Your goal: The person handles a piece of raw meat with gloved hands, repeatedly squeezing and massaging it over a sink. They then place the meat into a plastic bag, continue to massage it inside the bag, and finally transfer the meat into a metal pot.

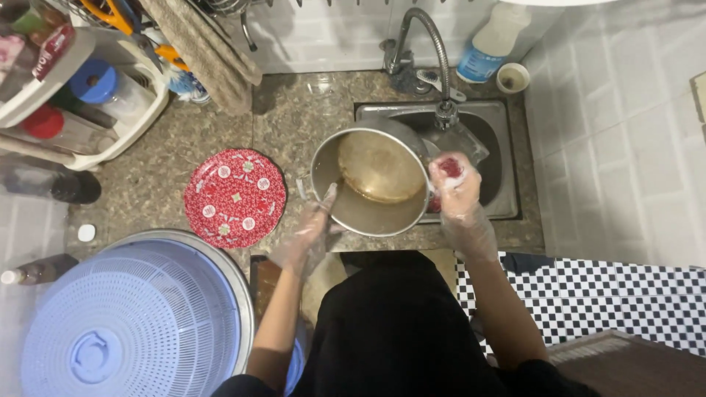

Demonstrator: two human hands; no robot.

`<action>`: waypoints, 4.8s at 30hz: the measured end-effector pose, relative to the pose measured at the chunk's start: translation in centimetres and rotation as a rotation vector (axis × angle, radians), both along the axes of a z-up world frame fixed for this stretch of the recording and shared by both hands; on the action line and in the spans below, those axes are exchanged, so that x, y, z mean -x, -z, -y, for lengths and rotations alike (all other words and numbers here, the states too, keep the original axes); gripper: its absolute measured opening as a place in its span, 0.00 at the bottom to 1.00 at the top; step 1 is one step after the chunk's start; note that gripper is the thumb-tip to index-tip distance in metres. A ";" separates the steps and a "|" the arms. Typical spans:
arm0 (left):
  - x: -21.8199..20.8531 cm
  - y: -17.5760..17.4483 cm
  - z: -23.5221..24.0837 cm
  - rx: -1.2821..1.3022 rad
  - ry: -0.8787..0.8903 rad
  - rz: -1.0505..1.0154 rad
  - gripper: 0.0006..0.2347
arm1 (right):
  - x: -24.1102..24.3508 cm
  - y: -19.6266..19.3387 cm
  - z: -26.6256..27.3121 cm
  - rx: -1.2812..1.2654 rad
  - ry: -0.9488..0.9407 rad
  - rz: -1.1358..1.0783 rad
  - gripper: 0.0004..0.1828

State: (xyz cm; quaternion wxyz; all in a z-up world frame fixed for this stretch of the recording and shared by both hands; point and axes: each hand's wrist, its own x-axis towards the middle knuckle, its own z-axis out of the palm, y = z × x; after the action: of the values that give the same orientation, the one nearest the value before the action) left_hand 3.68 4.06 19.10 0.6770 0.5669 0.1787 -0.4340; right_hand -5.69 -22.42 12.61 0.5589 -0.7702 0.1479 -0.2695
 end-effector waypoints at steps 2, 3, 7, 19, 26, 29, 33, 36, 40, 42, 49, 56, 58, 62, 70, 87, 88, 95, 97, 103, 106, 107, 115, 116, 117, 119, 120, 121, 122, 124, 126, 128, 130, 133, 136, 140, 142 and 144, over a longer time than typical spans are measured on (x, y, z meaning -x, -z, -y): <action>-0.4 1.9 0.0 -0.221 0.127 0.070 0.23 | -0.9 5.5 2.8 -0.304 -0.141 0.292 0.06; -0.5 3.4 0.4 -0.222 0.130 0.068 0.23 | -1.0 3.5 2.1 -0.304 -0.139 0.290 0.06; -0.8 14.0 1.6 -0.335 0.216 0.297 0.15 | -0.3 -2.4 0.2 -0.706 0.298 -0.079 0.21; -4.3 26.2 6.4 -0.836 0.238 1.495 0.15 | -0.2 -9.1 3.8 -0.040 -0.052 0.161 0.17; -1.5 6.6 13.3 -0.614 0.365 1.493 0.13 | -3.7 -10.6 5.0 0.740 -0.203 -0.103 0.16; -1.5 6.1 15.0 -0.820 0.500 1.634 0.12 | -3.9 -10.5 7.0 0.835 -0.300 -0.104 0.18; -1.4 6.9 16.6 -0.771 0.573 1.783 0.09 | -4.0 -4.2 11.5 0.445 -0.447 -0.148 0.12; -1.4 7.1 18.1 -0.678 0.660 1.856 0.08 | -3.7 -4.0 13.2 0.317 -0.416 -0.066 0.09; -0.2 6.7 19.8 -0.559 0.620 1.588 0.12 | -3.3 -9.2 13.5 -0.400 0.110 -0.242 0.15; 0.2 9.4 20.4 -0.530 0.551 1.553 0.13 | -2.7 -9.6 15.6 -0.504 0.315 -0.230 0.16; 1.2 18.3 24.2 -0.633 0.490 1.377 0.09 | 1.4 -1.9 23.1 -0.439 0.157 -0.255 0.12; -1.7 32.8 30.3 -1.025 0.388 1.952 0.17 | 3.7 -2.3 22.2 -0.476 0.160 -0.172 0.10; -3.5 34.9 31.9 -1.073 0.461 1.919 0.13 | 3.9 -0.1 23.1 -0.444 0.156 -0.162 0.10; -4.5 29.5 33.2 -0.901 0.338 1.489 0.07 | 3.6 -0.1 21.6 -0.460 0.173 -0.140 0.10; -2.9 16.1 31.2 -0.364 0.132 0.903 0.10 | 1.3 1.6 17.4 -0.492 0.077 -0.099 0.11; -3.7 8.3 -1.8 -0.667 0.125 0.796 0.22 | -4.9 3.7 -6.7 -1.341 -0.327 -0.422 0.21; -3.9 8.6 -4.4 -0.740 0.110 0.797 0.22 | -5.3 3.7 -8.1 -1.345 -0.406 -0.431 0.26; -5.5 33.3 -21.9 -1.699 -0.144 1.498 0.23 | -7.4 12.3 -9.8 -1.084 -0.812 -0.784 0.38; -5.2 34.0 -22.4 -1.667 0.090 1.011 0.27 | -3.7 7.5 -9.2 -1.069 -0.722 -0.820 0.38; -9.0 27.9 -21.8 -1.365 0.003 0.271 0.36 | 2.8 24.8 1.4 -1.533 -0.986 -0.506 0.28; -10.7 27.0 -22.1 -1.330 0.162 0.261 0.39 | 3.0 21.5 -0.4 -1.402 -0.722 -0.653 0.29; -11.2 25.8 -22.1 -1.292 0.082 0.145 0.43 | 2.8 18.0 -2.4 -1.222 -0.356 -0.774 0.34; -14.3 30.6 -24.2 -1.459 0.477 0.278 0.31 | 0.8 16.4 -5.8 -1.755 -0.445 -0.193 0.28; -13.8 29.3 -24.1 -1.443 0.782 0.427 0.18 | 0.5 20.9 -4.5 -1.375 -0.506 -0.263 0.27; -13.7 24.7 -23.4 -1.444 0.783 0.430 0.18 | 0.4 22.9 -4.1 -1.375 -0.505 -0.260 0.27; -13.4 15.6 -21.8 -1.394 1.182 0.370 0.18 | 0.5 26.8 -3.3 -1.260 -0.458 -0.238 0.22; -13.9 18.3 -22.5 -1.394 1.187 0.371 0.18 | -0.2 20.2 -6.4 -1.262 -0.453 -0.237 0.22; -14.4 21.1 -23.2 -1.375 0.881 0.381 0.24 | -1.4 13.2 -9.5 -1.266 -0.327 -0.305 0.22; -15.0 23.8 -23.8 -1.337 0.579 0.388 0.30 | -2.3 5.5 -12.6 -1.266 -0.198 -0.368 0.22; -14.4 25.0 -23.6 -0.723 -0.043 0.492 0.25 | -2.9 5.9 -12.8 -1.185 -0.241 -0.356 0.21; -13.7 25.0 -23.1 -0.062 -0.626 0.529 0.19 | -3.6 9.1 -12.3 -1.100 -0.286 -0.338 0.20; -13.1 23.5 -22.3 -0.545 -0.353 0.516 0.24 | -4.6 15.2 -10.9 -1.320 -0.104 -0.203 0.17; -12.7 23.8 -20.4 -0.644 -0.304 0.541 0.22 | -5.2 13.0 -10.9 -1.249 -0.134 -0.194 0.18; -11.1 23.5 -17.0 -0.636 -0.297 0.662 0.21 | -5.9 13.8 -9.7 -1.113 -0.053 -0.194 0.21; -10.5 29.1 -13.3 -0.391 -0.355 0.781 0.21 | -5.9 14.8 -8.8 -0.979 0.020 -0.182 0.23; -10.7 35.4 -7.5 -0.242 -0.432 0.794 0.22 | -5.6 16.1 -7.6 -0.903 -0.003 -0.188 0.23; -10.5 35.7 -5.3 -0.160 -0.432 0.786 0.22 | -5.0 12.9 -8.9 -0.980 0.024 -0.174 0.22; -10.5 36.4 -3.6 -0.081 -0.434 0.774 0.22 | -3.7 9.1 -10.4 -1.057 0.048 -0.160 0.20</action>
State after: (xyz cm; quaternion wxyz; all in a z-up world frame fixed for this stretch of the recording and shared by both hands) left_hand 14.16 7.69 -17.35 0.7466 0.6631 0.0436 -0.0303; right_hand -2.01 -12.06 3.50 0.8511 -0.3982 0.3234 -0.1114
